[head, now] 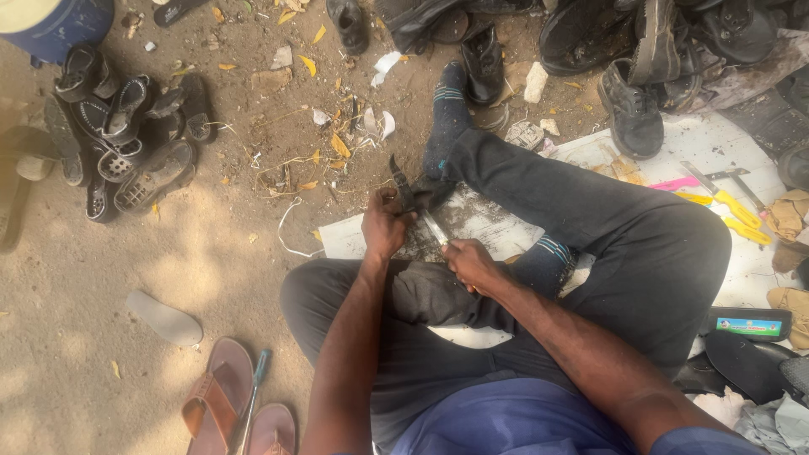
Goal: The person sits on the ground and uses a knife to scrape and clean the sole of a black shoe. They hold the shoe with one hand and work on the bottom surface with the other, occasionally adjusting the shoe's position.
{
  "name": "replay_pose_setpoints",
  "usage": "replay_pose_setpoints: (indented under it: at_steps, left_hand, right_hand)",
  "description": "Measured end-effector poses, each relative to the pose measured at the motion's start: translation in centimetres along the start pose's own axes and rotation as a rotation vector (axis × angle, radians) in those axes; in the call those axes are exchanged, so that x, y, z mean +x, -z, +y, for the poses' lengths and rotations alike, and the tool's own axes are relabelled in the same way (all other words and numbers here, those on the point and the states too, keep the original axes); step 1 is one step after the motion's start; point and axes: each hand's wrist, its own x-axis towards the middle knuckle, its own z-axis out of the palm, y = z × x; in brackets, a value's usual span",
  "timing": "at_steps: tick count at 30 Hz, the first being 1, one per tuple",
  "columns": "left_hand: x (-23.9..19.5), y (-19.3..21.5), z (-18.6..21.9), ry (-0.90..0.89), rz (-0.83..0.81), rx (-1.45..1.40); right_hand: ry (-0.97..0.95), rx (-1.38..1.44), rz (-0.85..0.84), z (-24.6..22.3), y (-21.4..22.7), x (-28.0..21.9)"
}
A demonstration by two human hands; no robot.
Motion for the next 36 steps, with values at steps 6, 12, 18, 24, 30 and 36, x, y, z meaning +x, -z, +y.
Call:
replay_pose_setpoints:
  at_steps: [6,12,18,24,30,36]
  left_hand:
    - [0.2,0.4,-0.4,0.124,-0.082,-0.160]
    - [-0.4,0.9,0.7,0.166,-0.050,-0.222]
    - [0.6,0.2,-1.0,0.077,-0.041,-0.259]
    - [-0.1,0.3,-0.7,0.155,-0.011,-0.437]
    - [-0.6,0.8,-0.6,0.261,-0.110,-0.567]
    - [0.2,-0.1,1.2,0.201,0.030,-0.558]
  right_hand:
    - [-0.010,0.068,-0.084,-2.4,-0.8,2.8]
    - [-0.047,0.053,-0.059,-0.9,-1.8,-0.2]
    - [-0.020,0.177,-0.109,-3.5,-1.6,3.1]
    - [-0.039,0.086,-0.048,-1.7,-3.2,-1.8]
    - [-0.015,0.024,-0.054,-2.7,-4.6,0.8]
    - [-0.037,-0.298,-0.011,-1.2,-4.0,-4.6]
